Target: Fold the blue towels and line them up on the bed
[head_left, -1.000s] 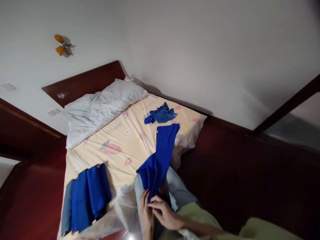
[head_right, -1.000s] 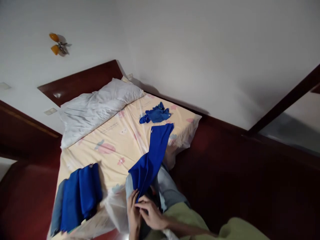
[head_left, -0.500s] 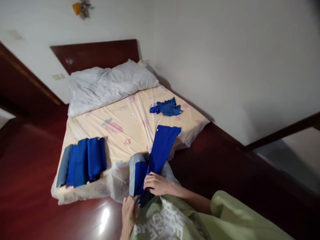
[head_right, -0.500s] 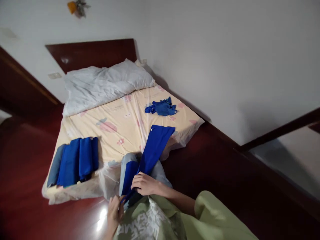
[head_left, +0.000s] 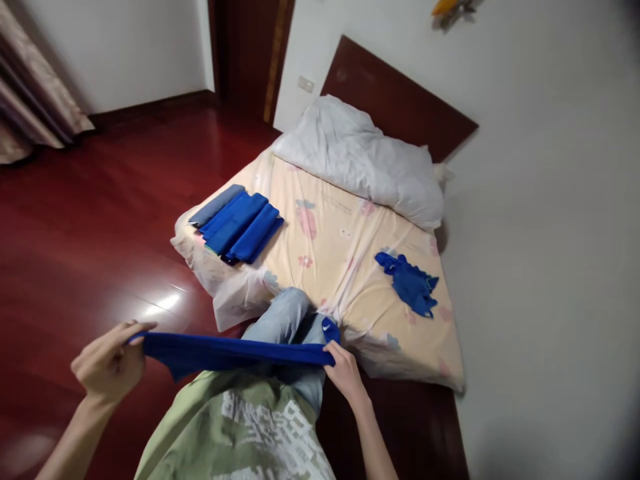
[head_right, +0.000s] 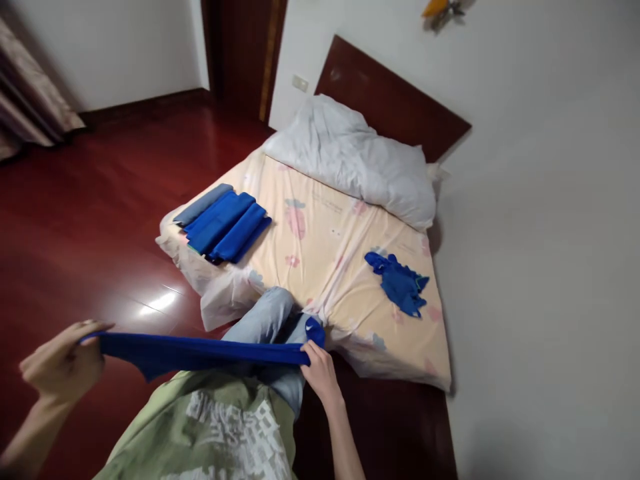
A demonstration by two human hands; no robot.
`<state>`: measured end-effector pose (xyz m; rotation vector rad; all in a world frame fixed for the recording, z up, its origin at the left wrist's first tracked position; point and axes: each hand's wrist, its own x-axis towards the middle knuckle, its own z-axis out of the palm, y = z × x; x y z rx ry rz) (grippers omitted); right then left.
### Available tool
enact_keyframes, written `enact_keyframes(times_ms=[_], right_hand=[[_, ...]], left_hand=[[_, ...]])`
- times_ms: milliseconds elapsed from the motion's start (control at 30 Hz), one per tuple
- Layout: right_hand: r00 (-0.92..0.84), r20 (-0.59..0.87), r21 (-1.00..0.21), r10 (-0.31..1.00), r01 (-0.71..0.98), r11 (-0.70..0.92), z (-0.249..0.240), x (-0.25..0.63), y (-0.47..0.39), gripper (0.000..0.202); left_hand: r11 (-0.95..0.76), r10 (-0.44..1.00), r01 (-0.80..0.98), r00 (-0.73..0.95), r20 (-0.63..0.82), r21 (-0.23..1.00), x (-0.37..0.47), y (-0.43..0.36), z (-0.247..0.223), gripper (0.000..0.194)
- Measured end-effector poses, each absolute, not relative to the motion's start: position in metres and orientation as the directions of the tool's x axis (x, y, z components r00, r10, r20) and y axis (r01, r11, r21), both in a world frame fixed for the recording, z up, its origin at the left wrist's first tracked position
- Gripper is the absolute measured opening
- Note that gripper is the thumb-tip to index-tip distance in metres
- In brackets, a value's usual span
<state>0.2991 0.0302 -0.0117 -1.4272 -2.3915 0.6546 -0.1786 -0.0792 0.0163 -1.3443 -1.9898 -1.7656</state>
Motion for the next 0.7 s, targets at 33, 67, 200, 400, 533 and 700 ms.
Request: enact_keyframes(times_ms=[33, 67, 200, 400, 533, 700], right_hand=[[-0.45, -0.002, -0.51, 0.893, 0.768, 0.387, -0.012, 0.312, 0.029, 0.035], [-0.423, -0.011, -0.509, 0.906, 0.782, 0.359, -0.012, 0.325, 0.027, 0.034], [-0.274, -0.067, -0.554, 0.959, 0.81, 0.193, -0.003, 0.368, 0.01, 0.011], [-0.159, -0.291, -0.715, 0.943, 0.692, -0.104, 0.012, 0.396, -0.016, 0.038], [-0.217, -0.334, -0.787, 0.917, 0.6, -0.145, 0.016, 0.412, -0.019, 0.033], [-0.145, -0.174, -0.789, 0.974, 0.612, -0.05, 0.037, 0.448, 0.014, 0.032]], left_hand=[[-0.075, 0.466, 0.736, -0.571, 0.676, 0.673, -0.184, -0.079, 0.023, 0.021], [-0.044, 0.438, 0.761, -0.568, 0.697, 0.647, -0.189, -0.078, 0.03, 0.023], [0.135, 0.426, 0.678, -0.698, 0.576, 0.722, -0.205, -0.075, 0.053, 0.035], [0.201, 0.629, 0.592, -0.689, 0.361, 0.78, -0.22, -0.07, 0.054, 0.052], [0.281, 0.671, 0.432, -0.727, 0.146, 0.857, -0.22, -0.061, 0.052, 0.068], [0.139, 0.768, 0.226, -0.639, 0.039, 0.964, -0.212, -0.011, 0.079, 0.068]])
